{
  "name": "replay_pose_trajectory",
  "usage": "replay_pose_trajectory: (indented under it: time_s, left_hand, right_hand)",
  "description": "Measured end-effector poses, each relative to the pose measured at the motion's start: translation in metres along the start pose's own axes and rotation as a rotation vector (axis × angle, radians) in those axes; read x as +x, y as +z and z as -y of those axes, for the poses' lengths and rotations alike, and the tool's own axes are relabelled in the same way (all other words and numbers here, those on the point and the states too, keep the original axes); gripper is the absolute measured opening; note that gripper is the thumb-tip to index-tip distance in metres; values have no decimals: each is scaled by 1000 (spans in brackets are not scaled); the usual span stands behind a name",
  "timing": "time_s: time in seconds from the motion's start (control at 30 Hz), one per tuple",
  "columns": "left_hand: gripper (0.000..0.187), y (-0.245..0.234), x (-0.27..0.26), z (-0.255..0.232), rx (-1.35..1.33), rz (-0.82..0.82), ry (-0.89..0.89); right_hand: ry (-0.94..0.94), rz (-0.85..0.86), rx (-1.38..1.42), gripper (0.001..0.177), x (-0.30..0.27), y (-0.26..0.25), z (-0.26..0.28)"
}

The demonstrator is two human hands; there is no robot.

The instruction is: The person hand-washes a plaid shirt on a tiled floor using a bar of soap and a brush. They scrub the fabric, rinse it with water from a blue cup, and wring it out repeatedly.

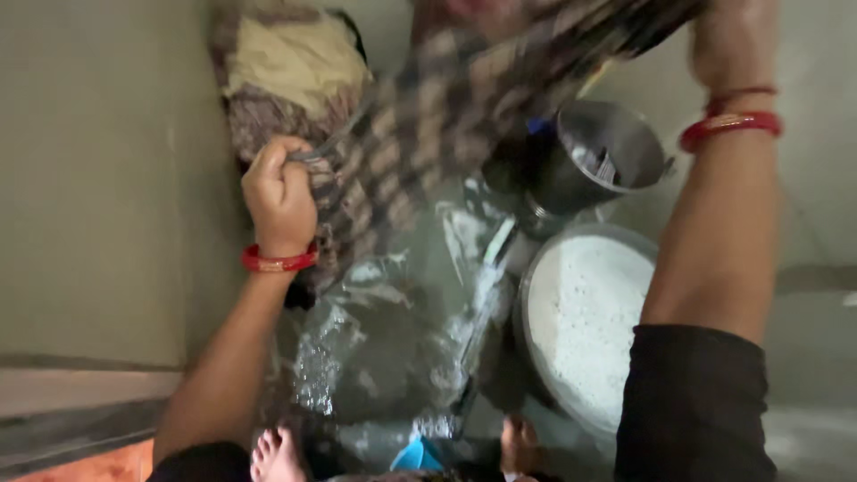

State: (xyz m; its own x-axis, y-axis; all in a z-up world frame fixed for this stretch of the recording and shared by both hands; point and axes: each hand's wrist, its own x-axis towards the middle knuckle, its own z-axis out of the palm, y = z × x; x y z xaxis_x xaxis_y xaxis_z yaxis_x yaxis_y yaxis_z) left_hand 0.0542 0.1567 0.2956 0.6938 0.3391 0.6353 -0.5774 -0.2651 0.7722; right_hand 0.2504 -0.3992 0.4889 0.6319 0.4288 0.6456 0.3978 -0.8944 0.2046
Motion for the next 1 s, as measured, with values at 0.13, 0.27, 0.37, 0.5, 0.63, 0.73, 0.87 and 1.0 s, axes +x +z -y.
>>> replay_pose_trajectory:
  time_s: [0.13, 0.27, 0.37, 0.5, 0.63, 0.73, 0.87, 1.0]
  left_hand:
    - [23, 56, -62, -8, -35, 234, 133]
    - [28, 180, -197, 30, 255, 978, 150]
    - [29, 186, -291, 81, 173, 1089, 449]
    - [32, 149, -327, 173, 523, 1295, 99]
    - [40, 94, -326, 248, 803, 1244, -158]
    - [57, 94, -328, 251, 937, 1091, -254]
    - [84, 119, -324, 225, 783, 1156, -455]
    - [67, 174, -290, 228, 753, 1207, -383]
  right_hand:
    - [175, 184, 109, 22, -89, 60, -35]
    - [554, 769, 253, 24, -235, 153, 4]
    - [917, 561, 845, 36, -367, 185, 76]
    - [950, 707, 531, 39, -485, 157, 126]
    - [732, 669, 173, 35, -531, 138, 138]
    - [1324, 447, 1031, 33, -497, 156, 150]
    - [1092, 595, 1812, 32, -376, 169, 198]
    - [805, 838, 1990, 38, -298, 202, 287]
